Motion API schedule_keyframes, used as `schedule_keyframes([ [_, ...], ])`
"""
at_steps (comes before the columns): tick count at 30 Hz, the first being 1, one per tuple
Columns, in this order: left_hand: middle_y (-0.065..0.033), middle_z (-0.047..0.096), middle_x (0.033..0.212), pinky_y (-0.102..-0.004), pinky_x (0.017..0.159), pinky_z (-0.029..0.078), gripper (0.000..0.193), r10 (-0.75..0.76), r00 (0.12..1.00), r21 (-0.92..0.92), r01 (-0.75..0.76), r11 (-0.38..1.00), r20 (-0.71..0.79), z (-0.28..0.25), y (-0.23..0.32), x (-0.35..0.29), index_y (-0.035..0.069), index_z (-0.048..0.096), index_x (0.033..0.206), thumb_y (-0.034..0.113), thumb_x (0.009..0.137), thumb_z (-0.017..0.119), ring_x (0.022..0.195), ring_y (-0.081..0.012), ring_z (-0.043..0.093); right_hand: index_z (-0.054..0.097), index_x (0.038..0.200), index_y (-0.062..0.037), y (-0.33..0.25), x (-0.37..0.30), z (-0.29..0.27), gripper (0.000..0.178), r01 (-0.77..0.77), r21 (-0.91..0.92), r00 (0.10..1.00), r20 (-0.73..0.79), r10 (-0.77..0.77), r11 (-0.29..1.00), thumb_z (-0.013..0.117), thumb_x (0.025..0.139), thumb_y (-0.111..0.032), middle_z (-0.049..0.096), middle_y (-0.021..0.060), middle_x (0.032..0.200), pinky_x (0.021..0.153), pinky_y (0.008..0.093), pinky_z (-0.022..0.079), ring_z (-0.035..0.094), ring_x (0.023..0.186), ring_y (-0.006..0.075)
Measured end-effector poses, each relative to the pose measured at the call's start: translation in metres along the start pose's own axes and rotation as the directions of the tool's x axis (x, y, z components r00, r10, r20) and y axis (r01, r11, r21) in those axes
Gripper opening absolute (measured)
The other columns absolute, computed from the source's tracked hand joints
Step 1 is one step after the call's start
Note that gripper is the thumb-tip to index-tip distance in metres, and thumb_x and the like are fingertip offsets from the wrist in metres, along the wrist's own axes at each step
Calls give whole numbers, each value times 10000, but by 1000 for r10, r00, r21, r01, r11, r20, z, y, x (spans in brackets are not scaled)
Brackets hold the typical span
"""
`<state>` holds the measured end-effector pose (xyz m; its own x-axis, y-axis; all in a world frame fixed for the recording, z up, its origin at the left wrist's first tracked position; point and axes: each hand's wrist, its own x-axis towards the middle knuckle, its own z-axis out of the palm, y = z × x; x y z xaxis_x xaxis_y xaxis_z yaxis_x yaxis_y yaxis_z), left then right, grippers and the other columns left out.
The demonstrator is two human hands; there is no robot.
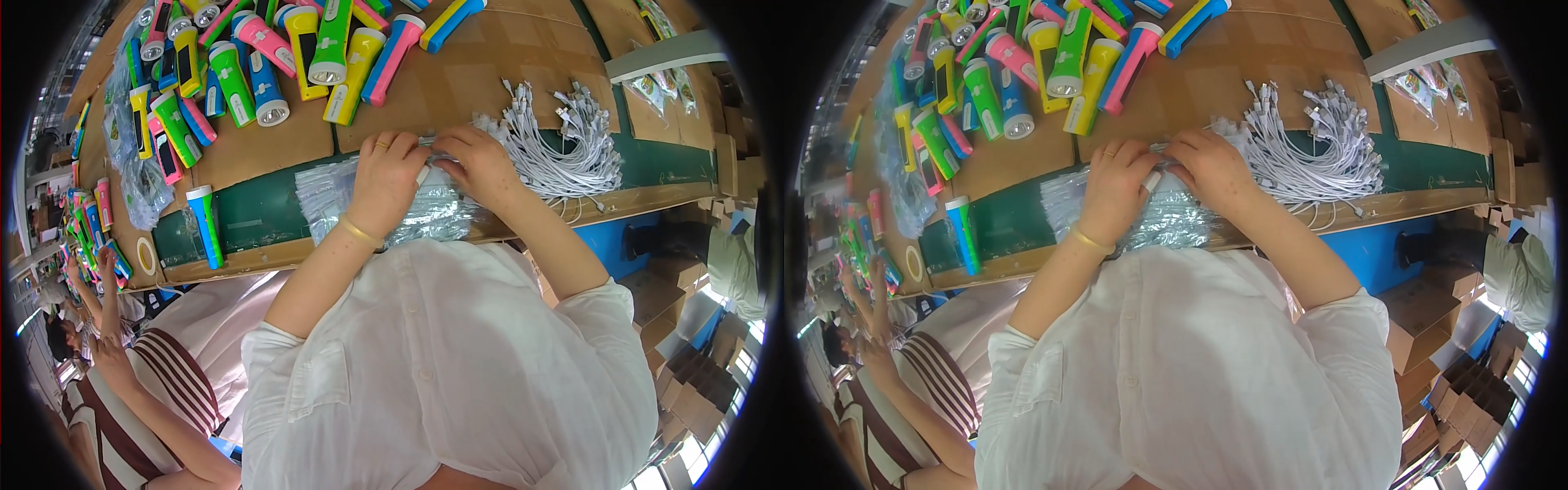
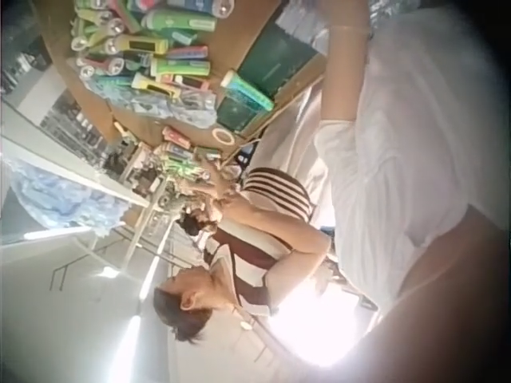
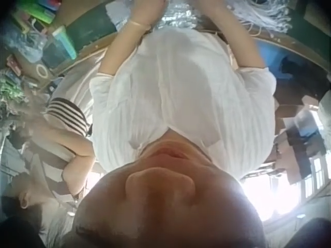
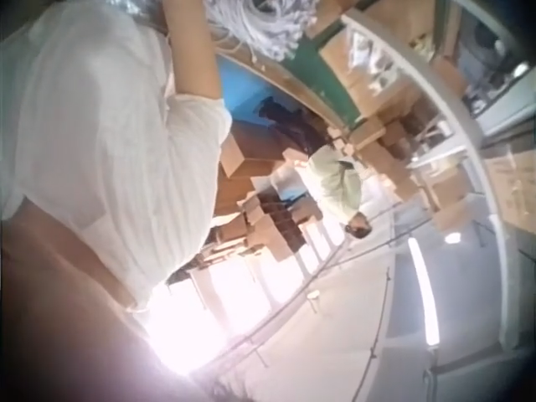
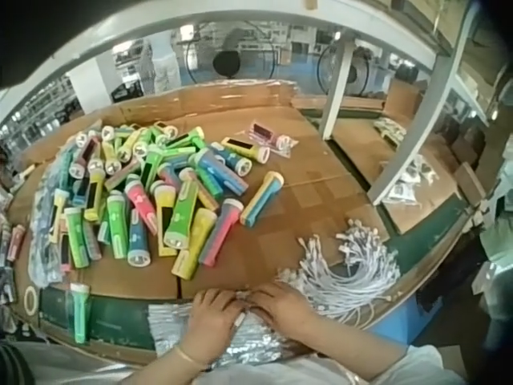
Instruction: Packaging flashlights and charging cables into individual plastic bags on a factory line.
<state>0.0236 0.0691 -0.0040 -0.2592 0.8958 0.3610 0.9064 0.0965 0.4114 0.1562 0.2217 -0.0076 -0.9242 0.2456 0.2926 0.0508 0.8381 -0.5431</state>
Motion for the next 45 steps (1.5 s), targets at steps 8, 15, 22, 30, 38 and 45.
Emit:
schedule_keyframes([
  [8,-93,607,1015,-438,861,438,241,-35,999,-53,36,998,16,2,4,5,68,645,911,-28,693,681,1022,-318,566,672,932,-71,0,0,-8,182,9,66,1000,8,-9,998,746,768,-97,624,82,956,838,429,510,617,968,306],
  [15,-131,632,1000,-456,850,476,240,-57,998,-160,57,985,1,2,-6,3,32,652,965,-22,734,684,968,-365,593,659,915,-72,8,7,-1,118,53,105,999,5,-54,993,712,816,-110,641,89,920,824,429,502,624,956,318],
  [22,-149,674,983,-410,801,523,201,-153,988,-319,138,938,-22,-18,-4,-1,24,702,1006,18,805,710,919,-356,640,628,969,-38,-4,15,-16,96,-52,249,995,97,28,967,672,901,-90,671,123,893,761,439,493,625,855,357],
  [30,-111,718,945,-303,786,526,131,-369,927,-487,350,800,61,-53,-14,-19,13,726,991,51,866,722,868,-214,682,665,1052,-71,3,26,-20,173,94,239,995,-2,-97,966,686,883,-43,692,92,942,781,428,510,654,872,336],
  [38,-85,738,963,-286,779,532,193,-508,846,-576,499,648,160,-58,-15,-32,8,727,1057,63,872,738,829,-154,672,694,1092,-115,-15,37,0,264,177,433,970,72,-230,884,723,845,-26,656,74,914,698,375,522,657,836,290],
  [45,-116,698,895,-344,765,538,362,-261,965,-472,219,854,-25,-60,-11,-27,36,714,1112,-82,780,636,824,-260,669,684,994,-87,-10,34,-12,128,154,310,956,195,-221,938,721,872,-96,645,79,947,683,403,520,653,830,314],
])
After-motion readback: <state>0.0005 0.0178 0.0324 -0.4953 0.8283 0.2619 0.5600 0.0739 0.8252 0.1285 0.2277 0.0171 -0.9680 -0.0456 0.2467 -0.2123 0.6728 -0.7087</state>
